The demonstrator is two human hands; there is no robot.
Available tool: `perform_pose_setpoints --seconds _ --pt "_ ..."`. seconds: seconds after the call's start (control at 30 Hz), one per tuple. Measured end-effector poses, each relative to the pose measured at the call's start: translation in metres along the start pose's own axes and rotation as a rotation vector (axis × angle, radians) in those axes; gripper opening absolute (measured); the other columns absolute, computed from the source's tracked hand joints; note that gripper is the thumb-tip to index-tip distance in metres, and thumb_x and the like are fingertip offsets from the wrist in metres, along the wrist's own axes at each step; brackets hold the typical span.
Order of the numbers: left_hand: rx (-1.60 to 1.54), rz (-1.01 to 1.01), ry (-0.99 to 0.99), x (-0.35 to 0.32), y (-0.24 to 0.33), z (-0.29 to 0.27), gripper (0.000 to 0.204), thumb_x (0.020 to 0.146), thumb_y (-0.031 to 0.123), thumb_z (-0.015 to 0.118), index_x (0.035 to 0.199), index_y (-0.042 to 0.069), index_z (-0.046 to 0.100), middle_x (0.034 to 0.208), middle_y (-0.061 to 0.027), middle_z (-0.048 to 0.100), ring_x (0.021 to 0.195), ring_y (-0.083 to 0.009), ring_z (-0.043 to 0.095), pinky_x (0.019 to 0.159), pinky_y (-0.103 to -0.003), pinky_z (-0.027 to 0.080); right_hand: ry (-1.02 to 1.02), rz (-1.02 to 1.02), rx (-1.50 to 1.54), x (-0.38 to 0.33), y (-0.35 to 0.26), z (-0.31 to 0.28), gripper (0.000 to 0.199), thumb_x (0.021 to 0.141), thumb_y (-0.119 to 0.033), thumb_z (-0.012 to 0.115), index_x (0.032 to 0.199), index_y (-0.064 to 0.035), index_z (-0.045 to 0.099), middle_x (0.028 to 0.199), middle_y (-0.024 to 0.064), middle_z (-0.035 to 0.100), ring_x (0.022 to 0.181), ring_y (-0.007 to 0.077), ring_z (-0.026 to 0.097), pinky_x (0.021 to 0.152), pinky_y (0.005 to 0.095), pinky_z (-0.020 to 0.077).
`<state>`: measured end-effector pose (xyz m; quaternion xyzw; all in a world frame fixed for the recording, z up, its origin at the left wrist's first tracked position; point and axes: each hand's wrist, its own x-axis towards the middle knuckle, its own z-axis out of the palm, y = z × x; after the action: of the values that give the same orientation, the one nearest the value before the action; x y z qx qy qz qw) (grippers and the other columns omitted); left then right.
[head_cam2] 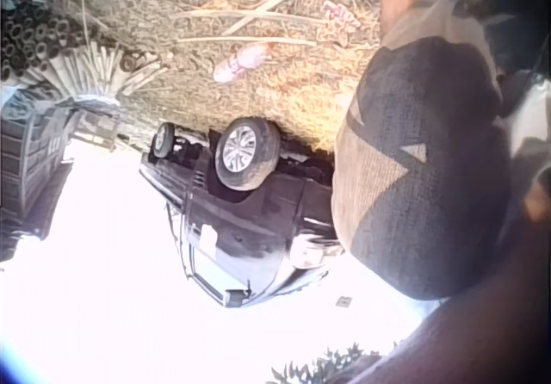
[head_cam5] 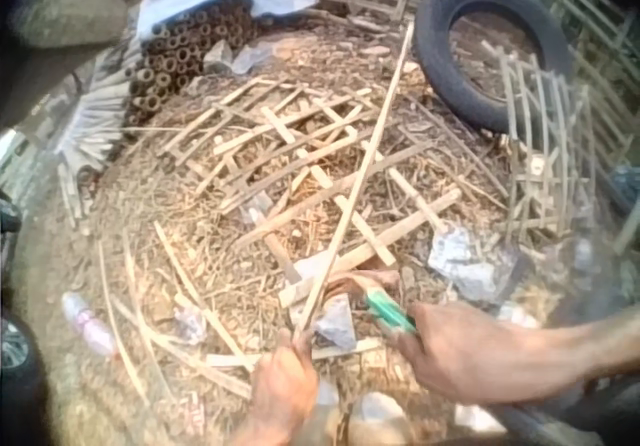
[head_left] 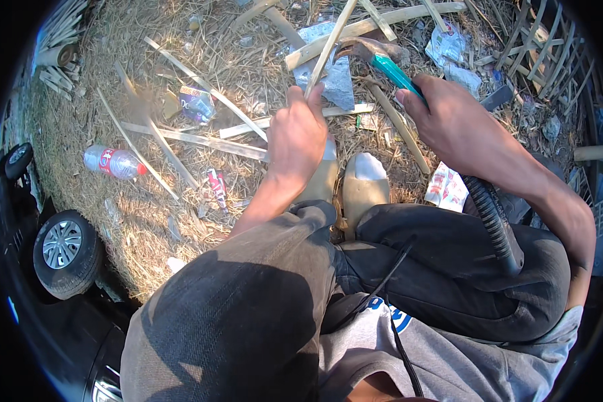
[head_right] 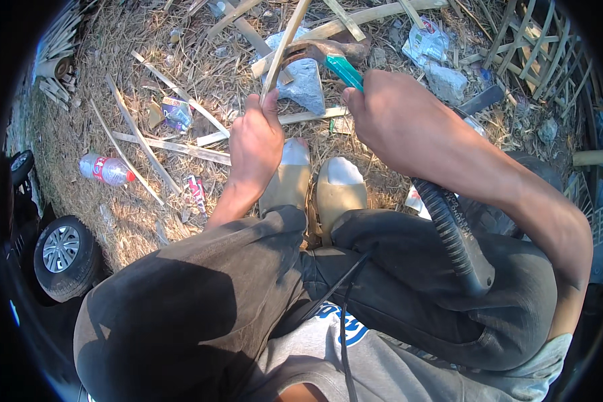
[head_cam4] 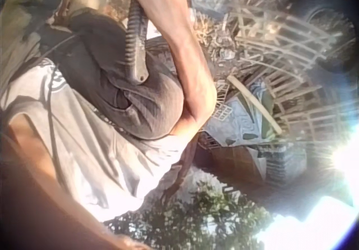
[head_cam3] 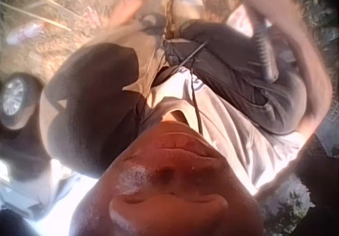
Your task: The person uses a hammer to nail bamboo strips together, assembling a lattice structure on the ground while sitting outdoors.
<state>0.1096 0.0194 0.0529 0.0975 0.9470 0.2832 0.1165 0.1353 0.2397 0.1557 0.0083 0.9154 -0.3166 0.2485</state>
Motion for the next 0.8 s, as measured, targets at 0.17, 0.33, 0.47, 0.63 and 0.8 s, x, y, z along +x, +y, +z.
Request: perform_pose_setpoints --seconds 0.17,0.33,0.47,0.63,0.8 --pt "0.081 -0.016 0.059 0.006 0.006 0.001 0.040 0.108 0.031 0.045 0.093 -0.004 0.057 0.061 -0.0303 0.060 0.065 -0.0523 0.063 0.055 -0.061 0.046 0.142 -0.403 -0.217 -0.001 0.014 0.007 0.037 0.106 -0.027 0.048 0.091 0.0071 0.052 0.067 0.0263 0.053 0.059 0.0421 0.055 0.059 0.0500 0.0417" --pt "-0.141 -0.038 -0.096 0.014 0.001 -0.015 0.046 0.107 0.034 0.047 0.091 -0.008 0.059 0.062 -0.0298 0.060 0.067 -0.0509 0.064 0.057 -0.057 0.047 0.017 -0.063 0.203 0.012 0.007 0.005 0.038 0.108 -0.031 0.047 0.097 0.0044 0.052 0.062 0.0097 0.049 0.046 0.0230 0.049 0.045 0.0374 0.0407" --pt "-0.267 -0.019 -0.202 0.004 -0.014 -0.013 0.050 0.108 0.035 0.046 0.089 -0.009 0.061 0.062 -0.0289 0.059 0.067 -0.0511 0.062 0.057 -0.055 0.044 -0.394 0.505 0.822 0.011 0.012 0.002 0.035 0.108 -0.036 0.047 0.104 -0.0013 0.053 0.063 -0.0059 0.037 0.046 0.0038 0.040 0.038 0.0238 0.0364" --pt "-0.247 -0.030 -0.320 -0.006 0.003 -0.011 0.052 0.108 0.037 0.044 0.091 -0.009 0.062 0.065 -0.0312 0.058 0.068 -0.0521 0.061 0.058 -0.055 0.042 -0.395 0.797 0.865 0.012 0.013 0.020 0.028 0.109 -0.028 0.044 0.105 -0.0007 0.050 0.066 -0.0049 0.036 0.047 0.0043 0.039 0.037 0.0220 0.0333" --pt "-1.029 -0.405 -0.864 0.008 -0.004 -0.020 0.058 0.103 0.062 0.041 0.069 0.016 0.037 0.055 0.0104 0.023 0.044 -0.0017 0.021 0.039 -0.023 0.015 -0.506 0.869 1.070 0.013 0.055 0.040 0.022 0.107 -0.026 0.044 0.097 -0.0068 0.049 0.067 -0.0064 0.035 0.048 0.0030 0.036 0.036 0.0217 0.0311"
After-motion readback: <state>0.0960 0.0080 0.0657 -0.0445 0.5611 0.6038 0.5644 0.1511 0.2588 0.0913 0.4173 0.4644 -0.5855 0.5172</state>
